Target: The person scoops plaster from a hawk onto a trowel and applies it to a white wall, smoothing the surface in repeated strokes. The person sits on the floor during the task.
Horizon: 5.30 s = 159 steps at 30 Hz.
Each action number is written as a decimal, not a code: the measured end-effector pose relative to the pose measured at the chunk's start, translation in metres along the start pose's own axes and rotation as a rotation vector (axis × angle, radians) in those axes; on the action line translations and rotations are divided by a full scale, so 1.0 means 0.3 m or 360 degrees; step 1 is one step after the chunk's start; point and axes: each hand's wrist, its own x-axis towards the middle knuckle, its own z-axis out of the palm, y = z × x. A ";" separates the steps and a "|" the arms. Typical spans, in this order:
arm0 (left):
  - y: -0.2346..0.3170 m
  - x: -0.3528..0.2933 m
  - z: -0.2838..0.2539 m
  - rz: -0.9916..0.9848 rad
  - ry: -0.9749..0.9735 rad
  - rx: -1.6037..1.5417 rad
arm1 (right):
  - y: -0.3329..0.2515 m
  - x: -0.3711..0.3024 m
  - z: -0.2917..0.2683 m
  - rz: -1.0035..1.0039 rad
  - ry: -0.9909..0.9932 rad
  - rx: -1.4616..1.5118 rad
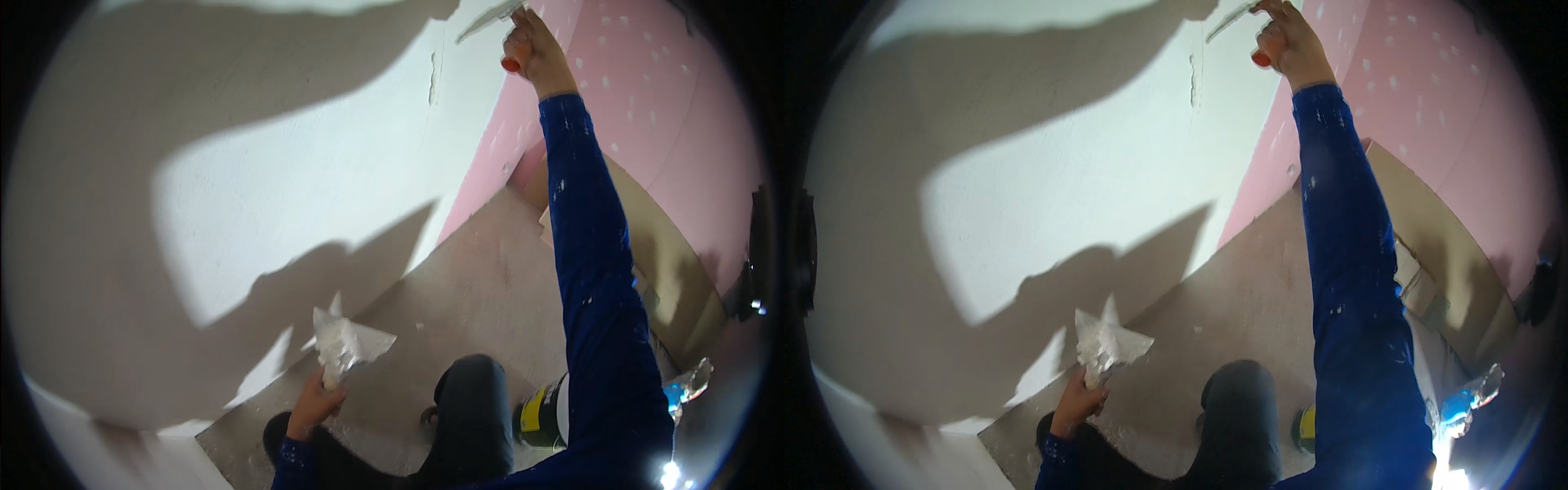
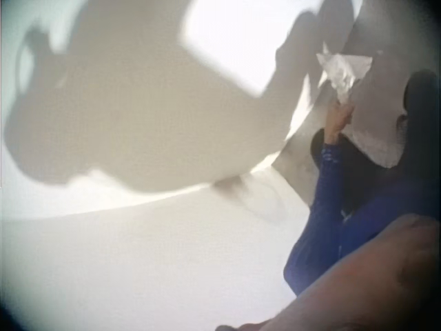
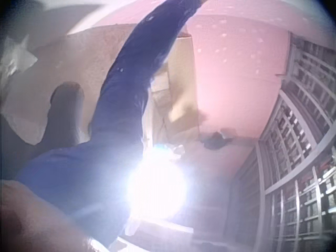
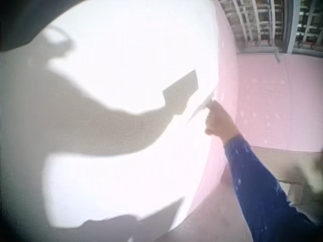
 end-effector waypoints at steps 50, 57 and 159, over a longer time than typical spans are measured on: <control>-0.266 0.155 -0.008 0.0050 0.0273 -0.0216 | 0.108 0.115 0.202 0.0165 0.0490 -0.0285; -0.355 0.216 -0.037 0.0046 0.0169 -0.0140 | 0.232 -0.088 0.171 0.0255 0.0087 0.0066; -0.255 0.177 -0.006 -0.0109 0.0204 0.0063 | 1.217 -1.033 0.212 0.1189 0.1602 0.0502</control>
